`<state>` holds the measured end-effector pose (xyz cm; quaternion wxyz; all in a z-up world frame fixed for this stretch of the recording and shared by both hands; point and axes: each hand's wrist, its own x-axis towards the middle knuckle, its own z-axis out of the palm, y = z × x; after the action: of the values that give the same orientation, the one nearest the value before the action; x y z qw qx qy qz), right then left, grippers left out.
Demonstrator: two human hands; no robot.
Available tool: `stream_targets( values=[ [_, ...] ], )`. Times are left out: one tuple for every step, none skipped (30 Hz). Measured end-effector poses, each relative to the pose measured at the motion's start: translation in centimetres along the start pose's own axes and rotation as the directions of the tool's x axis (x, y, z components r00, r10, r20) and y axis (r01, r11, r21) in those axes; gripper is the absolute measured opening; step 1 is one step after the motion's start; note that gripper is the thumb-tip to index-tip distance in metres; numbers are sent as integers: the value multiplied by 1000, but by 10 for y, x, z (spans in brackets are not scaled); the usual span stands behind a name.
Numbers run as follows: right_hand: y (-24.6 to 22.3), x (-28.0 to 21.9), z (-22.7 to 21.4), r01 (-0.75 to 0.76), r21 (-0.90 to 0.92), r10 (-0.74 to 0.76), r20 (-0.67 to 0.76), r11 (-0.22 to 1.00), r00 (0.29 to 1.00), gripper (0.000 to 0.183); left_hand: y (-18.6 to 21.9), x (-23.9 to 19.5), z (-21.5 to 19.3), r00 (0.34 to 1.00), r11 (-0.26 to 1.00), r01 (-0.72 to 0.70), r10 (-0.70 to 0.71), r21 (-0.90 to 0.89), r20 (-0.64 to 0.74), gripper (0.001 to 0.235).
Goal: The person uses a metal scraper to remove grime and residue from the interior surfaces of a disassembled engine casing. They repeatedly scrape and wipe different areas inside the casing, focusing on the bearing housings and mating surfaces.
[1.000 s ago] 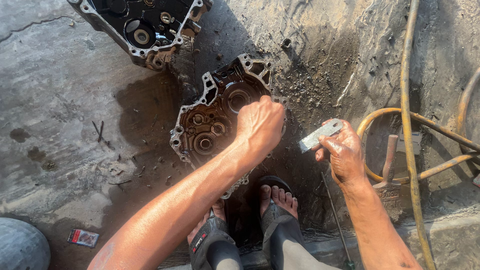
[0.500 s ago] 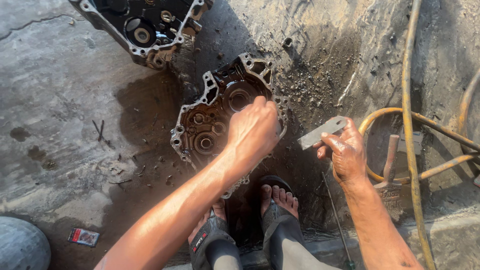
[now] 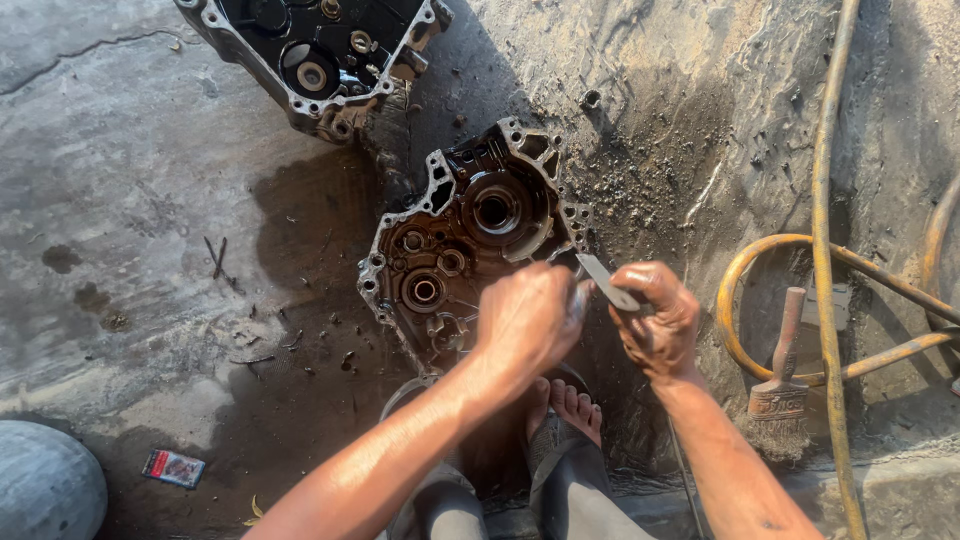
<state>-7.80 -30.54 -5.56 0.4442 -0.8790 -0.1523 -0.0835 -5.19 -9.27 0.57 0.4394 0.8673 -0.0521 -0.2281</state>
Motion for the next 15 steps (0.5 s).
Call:
stream_targets(
  values=[
    [0,-5,-1,-70,11,70,9,998,998,14,1,-3,3,996,997,54,-51,-48,71,42],
    [-1,-9,-2,-139,21,139,18,990,990,15,1,-5,6,995,991,89,-83,-105,58,45],
    [-1,-14,-5,-209,28,208,29,978,978,16,1,-7,9,992,979,121,-115,-163,48,47],
    [-2,-17,-7,-181,19,180,42,983,983,16,1,-7,12,988,963,152,-147,-222,41,49],
    [-4,-20,-8,-152,12,151,55,988,987,17,1,-5,13,986,952,166,-161,-258,42,45],
    [-5,-21,-8,-123,6,123,69,992,990,20,1,-3,15,984,939,180,-175,-293,43,43],
    [-7,-21,-7,-175,-28,176,82,984,981,22,0,-1,16,981,925,195,-192,-326,43,41],
    [-9,-20,-6,-224,-63,230,94,972,969,24,0,1,17,978,918,206,-203,-339,45,39],
    [-12,-18,-4,-273,-94,282,104,957,954,26,0,3,17,975,911,219,-217,-349,46,37],
    [-15,-15,-3,-363,64,353,130,929,926,36,-1,5,16,972,904,232,-230,-360,47,36],
    [-18,-12,-5,-446,214,417,169,869,893,48,-1,7,16,966,896,256,-250,-362,66,35],
    [-21,-9,-8,-519,353,471,219,779,855,60,-1,8,16,959,888,281,-269,-364,85,34],
    [-24,-5,-12,-609,387,534,294,692,793,63,-1,9,16,952,880,305,-286,-365,105,34],
    [-27,-1,-17,-692,410,584,372,594,722,67,0,10,16,953,883,302,-290,-358,88,34],
    [-31,2,-21,-764,423,621,448,486,643,71,0,11,15,954,888,299,-293,-350,72,34]
  ],
)
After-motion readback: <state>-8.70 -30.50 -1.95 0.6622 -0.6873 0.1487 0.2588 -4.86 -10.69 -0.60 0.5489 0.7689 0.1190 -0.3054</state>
